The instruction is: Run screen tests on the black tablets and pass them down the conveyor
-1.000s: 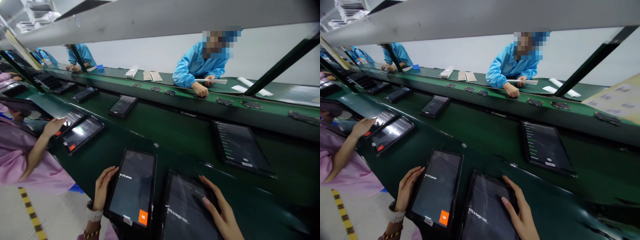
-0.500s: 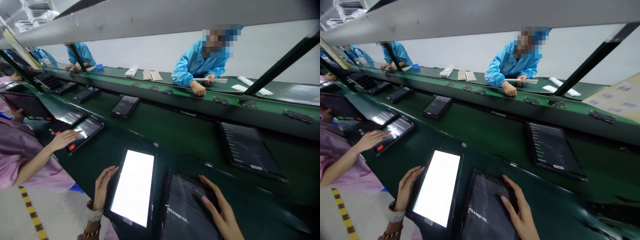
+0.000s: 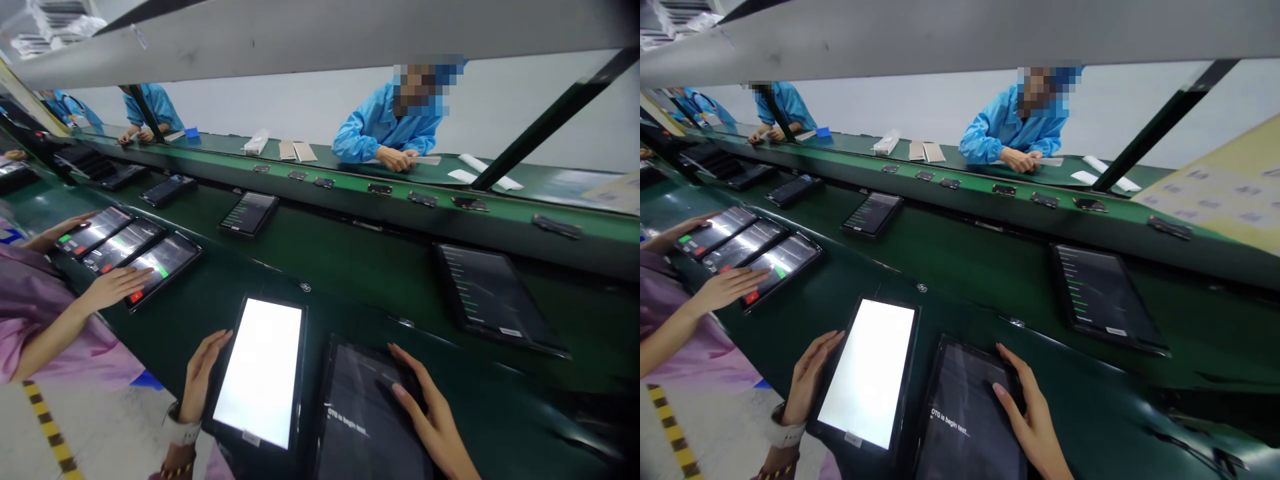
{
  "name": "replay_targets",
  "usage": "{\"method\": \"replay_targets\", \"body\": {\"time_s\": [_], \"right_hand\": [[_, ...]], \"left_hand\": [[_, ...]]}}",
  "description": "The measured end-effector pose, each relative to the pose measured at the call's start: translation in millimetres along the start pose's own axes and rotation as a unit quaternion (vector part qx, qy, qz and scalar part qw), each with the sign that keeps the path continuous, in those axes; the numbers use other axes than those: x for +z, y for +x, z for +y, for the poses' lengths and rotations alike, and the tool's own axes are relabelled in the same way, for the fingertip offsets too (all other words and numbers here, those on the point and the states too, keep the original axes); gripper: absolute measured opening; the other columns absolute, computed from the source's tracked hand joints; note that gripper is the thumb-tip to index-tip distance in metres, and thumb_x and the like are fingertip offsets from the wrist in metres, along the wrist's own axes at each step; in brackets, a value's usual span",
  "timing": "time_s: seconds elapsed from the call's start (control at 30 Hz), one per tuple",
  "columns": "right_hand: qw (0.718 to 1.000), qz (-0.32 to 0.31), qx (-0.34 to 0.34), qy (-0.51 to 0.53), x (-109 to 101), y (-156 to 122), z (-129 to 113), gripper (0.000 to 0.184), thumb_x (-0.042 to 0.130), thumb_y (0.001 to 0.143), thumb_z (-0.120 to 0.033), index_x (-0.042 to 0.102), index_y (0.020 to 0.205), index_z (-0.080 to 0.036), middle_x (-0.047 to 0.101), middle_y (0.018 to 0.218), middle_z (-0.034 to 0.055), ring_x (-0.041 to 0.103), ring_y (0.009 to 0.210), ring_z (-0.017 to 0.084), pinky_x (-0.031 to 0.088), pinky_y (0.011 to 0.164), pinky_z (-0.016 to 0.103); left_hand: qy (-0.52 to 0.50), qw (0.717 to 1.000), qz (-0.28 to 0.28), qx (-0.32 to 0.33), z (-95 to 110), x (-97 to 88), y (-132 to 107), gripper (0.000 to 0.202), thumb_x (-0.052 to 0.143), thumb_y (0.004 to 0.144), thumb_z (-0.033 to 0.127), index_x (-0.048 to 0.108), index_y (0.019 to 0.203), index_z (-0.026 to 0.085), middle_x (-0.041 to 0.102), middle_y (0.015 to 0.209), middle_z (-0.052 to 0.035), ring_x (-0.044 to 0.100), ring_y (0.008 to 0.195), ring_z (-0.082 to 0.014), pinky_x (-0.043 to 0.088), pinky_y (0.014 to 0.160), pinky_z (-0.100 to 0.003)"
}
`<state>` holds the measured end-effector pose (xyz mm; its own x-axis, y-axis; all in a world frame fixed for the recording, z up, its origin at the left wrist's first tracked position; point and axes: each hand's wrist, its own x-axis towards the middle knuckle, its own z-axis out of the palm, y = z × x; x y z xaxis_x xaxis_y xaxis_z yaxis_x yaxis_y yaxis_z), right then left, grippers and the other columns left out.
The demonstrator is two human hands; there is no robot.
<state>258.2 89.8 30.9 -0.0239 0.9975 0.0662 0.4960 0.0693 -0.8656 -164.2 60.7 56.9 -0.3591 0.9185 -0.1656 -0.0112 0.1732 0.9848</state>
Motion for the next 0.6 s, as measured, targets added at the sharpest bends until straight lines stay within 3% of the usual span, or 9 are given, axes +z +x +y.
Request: {"method": "replay_targets", "body": {"time_s": [0.1,0.17,0.3,0.6], "right_hand": [[1.0,0.0,0.0,-0.003,-1,0,0,0.052,0.051,0.096,-0.052,0.042,0.143,-0.034,0.05,0.148,0.0049,0.05,0.134,0.031,0.044,0.112,0.052],[1.0,0.0,0.0,-0.005,-1,0,1,0.052,0.051,0.095,-0.052,0.043,0.143,-0.032,0.051,0.147,0.006,0.05,0.134,0.031,0.045,0.111,0.052],[1.0,0.006,-0.005,-0.013,0,1,2,0.053,0.051,0.095,-0.052,0.045,0.143,-0.03,0.052,0.146,0.0079,0.052,0.133,0.032,0.048,0.109,0.049],[1.0,0.004,0.021,-0.002,-1,-1,-1,0.054,0.051,0.094,-0.055,0.045,0.142,-0.031,0.051,0.146,0.0065,0.051,0.133,0.033,0.043,0.112,0.055]], "left_hand": [[0.114,0.985,-0.118,0.061,-2,-6.9,-25,0.075,0.067,0.088,0.049,0.036,0.153,0.029,0.031,0.161,-0.0095,0.026,0.149,-0.0324,0.022,0.124,-0.051],[0.19,0.969,-0.142,0.072,-4,-11.0,-44,0.084,0.066,0.09,0.048,0.02,0.159,0.033,0.018,0.165,-0.0074,0.013,0.152,-0.0337,0.014,0.124,-0.057],[0.244,0.96,-0.123,0.065,-11,-13.3,-65,0.088,0.062,0.09,0.052,0.012,0.16,0.031,0.017,0.165,-0.0112,0.013,0.152,-0.0386,0.017,0.121,-0.064],[0.267,0.953,-0.132,0.058,1,-6.3,-62,0.088,0.061,0.092,0.052,0.008,0.16,0.034,0.012,0.166,-0.0099,0.01,0.153,-0.0362,0.012,0.121,-0.066]]}}
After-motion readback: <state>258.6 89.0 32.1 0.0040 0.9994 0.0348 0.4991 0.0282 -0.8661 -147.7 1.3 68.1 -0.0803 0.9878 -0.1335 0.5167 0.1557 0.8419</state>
